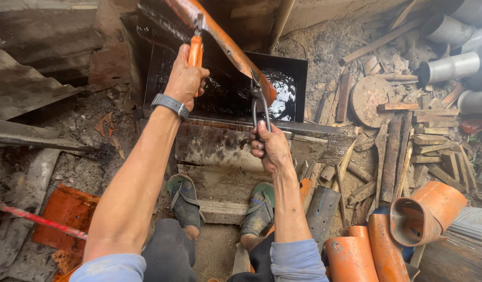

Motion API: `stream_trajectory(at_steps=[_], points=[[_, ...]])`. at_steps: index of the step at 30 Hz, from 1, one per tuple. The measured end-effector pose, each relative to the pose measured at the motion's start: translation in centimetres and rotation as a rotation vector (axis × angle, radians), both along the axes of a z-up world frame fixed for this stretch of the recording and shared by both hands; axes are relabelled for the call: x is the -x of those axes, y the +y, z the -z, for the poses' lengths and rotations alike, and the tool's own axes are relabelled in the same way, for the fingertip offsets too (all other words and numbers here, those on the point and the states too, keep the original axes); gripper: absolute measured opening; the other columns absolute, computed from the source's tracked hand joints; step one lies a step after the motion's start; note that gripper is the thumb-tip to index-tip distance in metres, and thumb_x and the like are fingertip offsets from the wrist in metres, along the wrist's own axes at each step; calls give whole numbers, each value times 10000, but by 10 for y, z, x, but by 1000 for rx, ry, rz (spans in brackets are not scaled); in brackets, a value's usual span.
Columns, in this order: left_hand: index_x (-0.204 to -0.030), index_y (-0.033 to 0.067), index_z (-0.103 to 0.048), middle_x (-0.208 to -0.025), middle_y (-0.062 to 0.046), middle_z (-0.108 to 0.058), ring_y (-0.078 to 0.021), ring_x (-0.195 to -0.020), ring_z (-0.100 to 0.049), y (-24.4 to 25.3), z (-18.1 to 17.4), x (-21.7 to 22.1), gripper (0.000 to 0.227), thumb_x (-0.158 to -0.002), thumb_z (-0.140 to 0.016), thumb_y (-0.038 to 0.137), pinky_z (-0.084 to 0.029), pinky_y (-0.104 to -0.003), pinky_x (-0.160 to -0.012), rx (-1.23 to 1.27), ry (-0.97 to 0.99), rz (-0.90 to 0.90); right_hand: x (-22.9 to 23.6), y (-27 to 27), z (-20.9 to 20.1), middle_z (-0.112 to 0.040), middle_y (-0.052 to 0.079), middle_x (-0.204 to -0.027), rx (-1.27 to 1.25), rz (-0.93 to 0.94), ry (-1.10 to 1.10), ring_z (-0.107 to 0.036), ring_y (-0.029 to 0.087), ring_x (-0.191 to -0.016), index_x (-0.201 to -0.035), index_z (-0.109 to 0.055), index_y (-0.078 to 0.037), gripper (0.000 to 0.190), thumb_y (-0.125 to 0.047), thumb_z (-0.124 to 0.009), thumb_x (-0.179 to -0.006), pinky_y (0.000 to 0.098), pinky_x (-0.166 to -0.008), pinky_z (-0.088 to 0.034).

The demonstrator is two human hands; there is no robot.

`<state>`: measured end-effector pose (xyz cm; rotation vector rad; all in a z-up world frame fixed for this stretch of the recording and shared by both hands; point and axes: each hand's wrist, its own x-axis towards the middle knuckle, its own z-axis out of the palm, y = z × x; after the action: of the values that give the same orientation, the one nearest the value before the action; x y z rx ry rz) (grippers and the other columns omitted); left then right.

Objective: The person repeatedly dips orange cylindrical pipe sections into a black liquid bath, then removes them and places them on a nearby surface. The person uses pliers to handle the pipes and a metal rod to adjust the bath contents.

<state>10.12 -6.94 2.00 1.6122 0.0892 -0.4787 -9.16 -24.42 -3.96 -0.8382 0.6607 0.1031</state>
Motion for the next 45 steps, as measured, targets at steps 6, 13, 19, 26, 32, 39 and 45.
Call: stream_trajectory(at_steps=[6,13,19,26,32,39,45], points=[[-1221,136,-453,-822,-3,-437,-63,-549,-439,-11,-23,6,432,-863,-560,-81,-395,-215,-407,-69,-90,20,6,-2,-6,-537,48,-767,-62,2,-2,-419,78,-528,-895,-554,-28,272,-262,-564,-1033,205,-404,-355],[-1191,96,-446,-866,-16,-416,-75,-563,-439,-5,-25,49,433,-829,-561,-112,-397,-216,-422,-49,-118,-116,17,-5,-14,-529,50,-780,-163,-5,-42,-386,70,-522,-885,-538,-41,304,-284,-519,-1066,195,-401,-337],[-1083,66,-451,-904,-10,-414,-95,-796,-455,-11,-13,89,377,-805,-609,-135,-464,-260,-709,-27,-328,-186,21,23,-17,-540,63,-808,-175,38,41,-424,105,-562,-905,-546,-53,287,-285,-480,-1060,223,-447,-374],[-1114,111,-472,-877,5,-446,-88,-780,-484,-5,-36,117,400,-808,-603,-109,-471,-250,-707,-24,-247,-197,16,31,-17,-547,60,-830,-238,42,16,-436,107,-590,-920,-537,-58,310,-330,-479,-1059,227,-470,-375],[-1203,107,-486,-931,11,-468,-76,-819,-518,8,-36,122,469,-824,-633,-128,-481,-227,-731,0,-315,-227,17,33,-6,-505,43,-784,-248,37,-28,-377,81,-534,-910,-544,-63,307,-328,-509,-1062,218,-430,-330],[-1238,131,-468,-908,1,-550,-54,-611,-540,23,-35,122,466,-864,-626,-97,-470,-177,-482,-31,-134,-265,12,43,-4,-496,30,-766,-203,62,45,-376,75,-533,-887,-558,-51,320,-322,-535,-1056,215,-429,-330],[-1213,152,-461,-885,14,-505,-59,-587,-487,21,-26,119,490,-826,-617,-104,-399,-195,-444,29,-103,-309,7,40,-1,-494,35,-765,-192,52,10,-375,84,-529,-906,-555,-54,288,-302,-547,-1054,220,-421,-320]])
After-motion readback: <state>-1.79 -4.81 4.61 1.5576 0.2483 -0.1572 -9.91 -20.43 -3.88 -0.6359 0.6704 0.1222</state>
